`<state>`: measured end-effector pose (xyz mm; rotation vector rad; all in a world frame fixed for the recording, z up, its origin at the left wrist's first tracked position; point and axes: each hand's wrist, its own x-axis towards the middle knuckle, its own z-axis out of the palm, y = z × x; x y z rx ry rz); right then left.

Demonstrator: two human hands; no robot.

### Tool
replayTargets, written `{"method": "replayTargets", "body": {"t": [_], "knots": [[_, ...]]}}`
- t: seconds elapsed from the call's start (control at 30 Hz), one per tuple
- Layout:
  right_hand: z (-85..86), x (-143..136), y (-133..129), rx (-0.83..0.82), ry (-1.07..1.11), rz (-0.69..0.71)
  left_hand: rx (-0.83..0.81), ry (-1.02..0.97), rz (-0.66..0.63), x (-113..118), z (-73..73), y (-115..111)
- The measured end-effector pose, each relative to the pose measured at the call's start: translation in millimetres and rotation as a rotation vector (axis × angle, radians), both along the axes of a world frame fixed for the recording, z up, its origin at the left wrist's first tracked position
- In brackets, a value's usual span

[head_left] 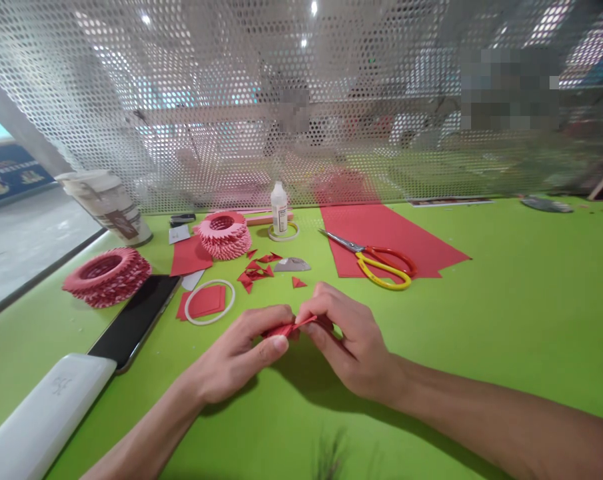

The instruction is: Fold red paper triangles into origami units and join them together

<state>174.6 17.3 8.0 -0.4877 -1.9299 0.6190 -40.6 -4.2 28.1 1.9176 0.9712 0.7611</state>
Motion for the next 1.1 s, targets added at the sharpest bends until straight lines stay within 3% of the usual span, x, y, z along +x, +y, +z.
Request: {"method": "replayTargets", "body": {"t": [0.3,0.57,1.1], "knots": [[-0.4,-0.4,2.6,-0.024,0.001,0.037,-0.022,-0.045,0.038,2.4,0.8,-1.9],[-0.2,0.1,1.9,-0.026,0.005,0.041,0.027,-0.01,-0.006,1.3,1.1,1.1],[-0.4,1.7,1.0,-0.011,0.041,0.041,-0.047,0.032,0.029,-2.2,0.8,-4.3]]}}
